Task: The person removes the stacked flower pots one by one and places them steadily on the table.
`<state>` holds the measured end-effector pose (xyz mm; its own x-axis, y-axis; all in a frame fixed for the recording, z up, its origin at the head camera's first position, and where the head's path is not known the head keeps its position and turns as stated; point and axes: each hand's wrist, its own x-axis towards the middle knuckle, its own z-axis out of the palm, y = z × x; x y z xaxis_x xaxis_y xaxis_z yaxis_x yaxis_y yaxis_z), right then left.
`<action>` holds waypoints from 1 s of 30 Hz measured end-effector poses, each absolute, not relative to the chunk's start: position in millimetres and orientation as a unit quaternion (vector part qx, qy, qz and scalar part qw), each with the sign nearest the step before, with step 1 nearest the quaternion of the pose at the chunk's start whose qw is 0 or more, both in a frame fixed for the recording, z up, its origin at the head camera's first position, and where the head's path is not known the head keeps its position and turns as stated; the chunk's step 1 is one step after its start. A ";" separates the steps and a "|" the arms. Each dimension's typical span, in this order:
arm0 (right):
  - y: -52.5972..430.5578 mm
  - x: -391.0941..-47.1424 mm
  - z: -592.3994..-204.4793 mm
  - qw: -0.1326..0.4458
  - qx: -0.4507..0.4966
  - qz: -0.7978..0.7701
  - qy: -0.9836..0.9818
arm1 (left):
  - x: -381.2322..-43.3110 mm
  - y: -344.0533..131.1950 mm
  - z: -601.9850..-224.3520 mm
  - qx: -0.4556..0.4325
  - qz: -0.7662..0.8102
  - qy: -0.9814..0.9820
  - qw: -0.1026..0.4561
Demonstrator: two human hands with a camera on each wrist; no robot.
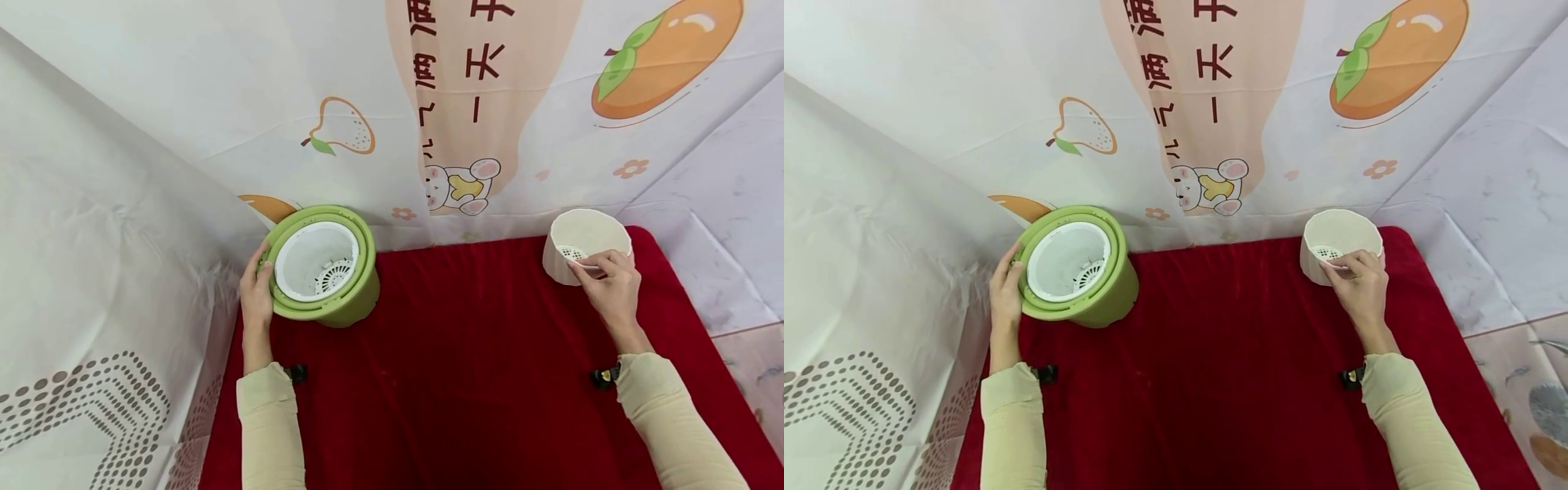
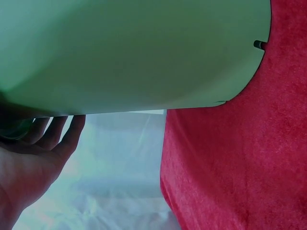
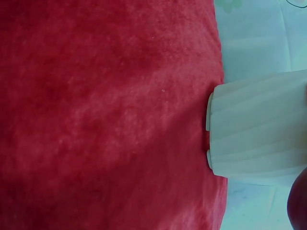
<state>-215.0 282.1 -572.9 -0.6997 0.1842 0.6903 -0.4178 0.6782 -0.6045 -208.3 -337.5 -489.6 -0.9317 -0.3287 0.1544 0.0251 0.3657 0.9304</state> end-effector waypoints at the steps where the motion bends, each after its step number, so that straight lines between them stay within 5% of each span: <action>1: 282.3 -214.4 -572.8 0.378 0.073 0.397 -0.833 | -208.2 -337.6 -489.0 0.095 -0.558 -0.810 0.158; 17: 293.1 -211.2 -574.3 0.331 0.053 0.374 -0.865 | -195.7 -320.2 -457.8 0.095 -0.558 -0.812 0.140; 30: 290.7 -201.4 -556.1 0.320 0.001 0.369 -0.873 | -208.0 -339.7 -494.0 0.091 -0.567 -0.804 0.153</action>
<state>-201.4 290.7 -556.1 -0.7948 0.2351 0.5594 -0.2375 0.7279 -0.6433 -208.0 -339.7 -494.0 -0.9368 -0.3197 0.1421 0.0267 0.3395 0.9402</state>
